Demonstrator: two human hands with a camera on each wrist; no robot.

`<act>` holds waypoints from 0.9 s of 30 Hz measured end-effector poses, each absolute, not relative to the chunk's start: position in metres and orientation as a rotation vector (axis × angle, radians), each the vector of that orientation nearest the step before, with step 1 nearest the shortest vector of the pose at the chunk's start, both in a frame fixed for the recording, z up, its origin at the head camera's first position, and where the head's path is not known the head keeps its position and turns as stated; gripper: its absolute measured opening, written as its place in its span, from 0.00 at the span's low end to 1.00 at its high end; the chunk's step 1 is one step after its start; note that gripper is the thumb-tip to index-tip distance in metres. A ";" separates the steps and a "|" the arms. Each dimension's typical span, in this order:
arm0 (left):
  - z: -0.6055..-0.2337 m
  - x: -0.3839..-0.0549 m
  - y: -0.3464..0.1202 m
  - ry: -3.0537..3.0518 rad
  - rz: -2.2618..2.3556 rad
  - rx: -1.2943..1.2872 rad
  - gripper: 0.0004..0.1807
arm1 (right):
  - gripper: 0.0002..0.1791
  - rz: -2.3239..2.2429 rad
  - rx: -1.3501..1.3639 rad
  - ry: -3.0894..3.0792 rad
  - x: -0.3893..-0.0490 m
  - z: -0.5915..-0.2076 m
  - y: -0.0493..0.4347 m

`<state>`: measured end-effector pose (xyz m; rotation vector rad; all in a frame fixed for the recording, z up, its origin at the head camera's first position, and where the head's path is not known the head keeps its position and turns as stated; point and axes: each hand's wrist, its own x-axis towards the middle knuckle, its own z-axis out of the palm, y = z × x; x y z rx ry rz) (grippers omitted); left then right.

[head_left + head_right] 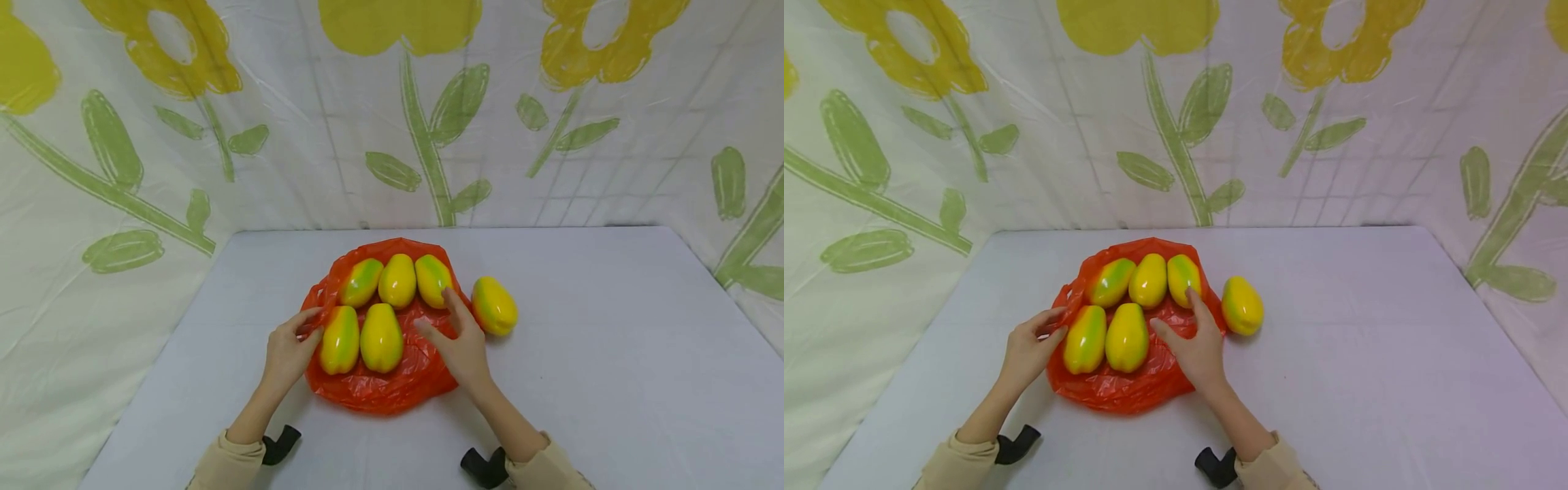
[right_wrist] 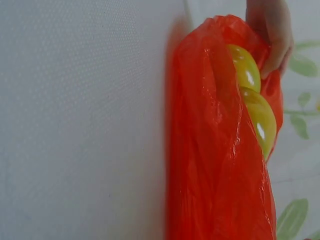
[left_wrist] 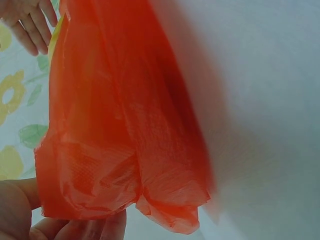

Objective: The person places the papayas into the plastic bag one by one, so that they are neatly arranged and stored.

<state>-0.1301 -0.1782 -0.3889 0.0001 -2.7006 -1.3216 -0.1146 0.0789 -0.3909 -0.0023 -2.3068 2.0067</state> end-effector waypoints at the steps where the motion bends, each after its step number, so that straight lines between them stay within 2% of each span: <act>1: -0.389 -0.130 -0.178 -2.701 -1.322 0.002 0.18 | 0.42 2.000 0.005 -2.306 -0.115 -0.391 0.080; 9: -0.389 -0.130 -0.178 -2.705 -1.322 0.005 0.18 | 0.46 1.861 -0.018 -2.384 -0.117 -0.387 0.095; 14: -0.390 -0.130 -0.179 -2.699 -1.321 -0.009 0.18 | 0.45 1.718 -0.028 -2.388 -0.122 -0.388 0.106; 27: -0.393 -0.130 -0.180 -2.680 -1.310 -0.023 0.18 | 0.46 1.430 -0.226 -2.494 -0.138 -0.400 0.134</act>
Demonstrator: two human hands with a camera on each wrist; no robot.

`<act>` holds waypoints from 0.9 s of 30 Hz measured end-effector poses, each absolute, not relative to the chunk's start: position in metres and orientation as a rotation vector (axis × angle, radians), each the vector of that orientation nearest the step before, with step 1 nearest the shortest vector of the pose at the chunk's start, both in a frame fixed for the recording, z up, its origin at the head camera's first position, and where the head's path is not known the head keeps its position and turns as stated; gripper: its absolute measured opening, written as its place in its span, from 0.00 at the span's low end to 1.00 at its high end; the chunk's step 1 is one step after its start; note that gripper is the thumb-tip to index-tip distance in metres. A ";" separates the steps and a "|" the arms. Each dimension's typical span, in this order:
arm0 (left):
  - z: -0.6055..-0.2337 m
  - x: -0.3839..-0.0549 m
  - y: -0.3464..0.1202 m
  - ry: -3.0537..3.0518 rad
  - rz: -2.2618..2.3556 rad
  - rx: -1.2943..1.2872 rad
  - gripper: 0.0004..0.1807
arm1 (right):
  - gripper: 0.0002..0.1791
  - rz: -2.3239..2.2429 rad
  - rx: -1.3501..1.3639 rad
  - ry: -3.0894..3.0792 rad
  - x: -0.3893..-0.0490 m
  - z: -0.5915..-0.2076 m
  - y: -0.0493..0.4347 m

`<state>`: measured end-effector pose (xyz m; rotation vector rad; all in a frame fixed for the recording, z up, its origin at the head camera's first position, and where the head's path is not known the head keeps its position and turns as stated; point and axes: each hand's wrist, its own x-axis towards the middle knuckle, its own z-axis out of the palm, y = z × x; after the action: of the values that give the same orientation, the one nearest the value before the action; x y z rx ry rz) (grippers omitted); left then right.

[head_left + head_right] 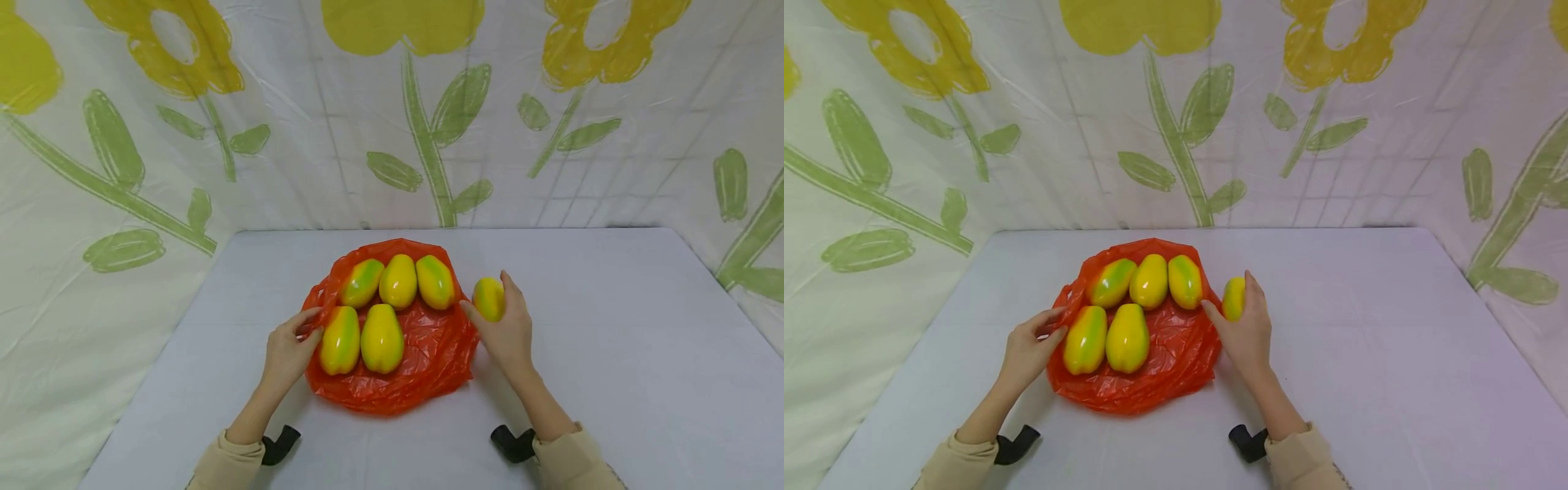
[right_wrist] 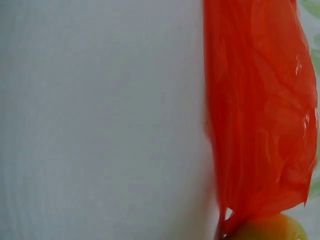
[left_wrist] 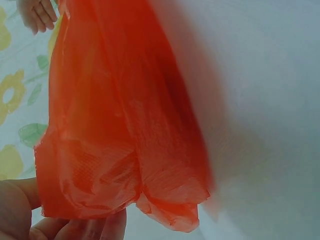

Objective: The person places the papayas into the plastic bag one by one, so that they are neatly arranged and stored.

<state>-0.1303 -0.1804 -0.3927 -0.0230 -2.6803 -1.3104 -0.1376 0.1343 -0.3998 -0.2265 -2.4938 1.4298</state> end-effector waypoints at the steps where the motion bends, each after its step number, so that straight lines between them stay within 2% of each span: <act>1: -0.393 -0.130 -0.180 -2.680 -1.309 -0.023 0.18 | 0.46 1.428 -0.248 -2.507 -0.138 -0.400 0.136; 9: -0.391 -0.130 -0.180 -2.693 -1.321 -0.007 0.18 | 0.49 1.406 -0.338 -2.602 -0.146 -0.400 0.146; 27: -0.392 -0.133 -0.181 -2.656 -1.296 -0.051 0.17 | 0.50 1.660 -0.528 -2.624 -0.161 -0.409 0.160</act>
<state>-0.1328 -0.1810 -0.3919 -0.0506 -2.6559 -1.2962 -0.1613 0.1600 -0.4088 -0.5279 -2.6239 1.6600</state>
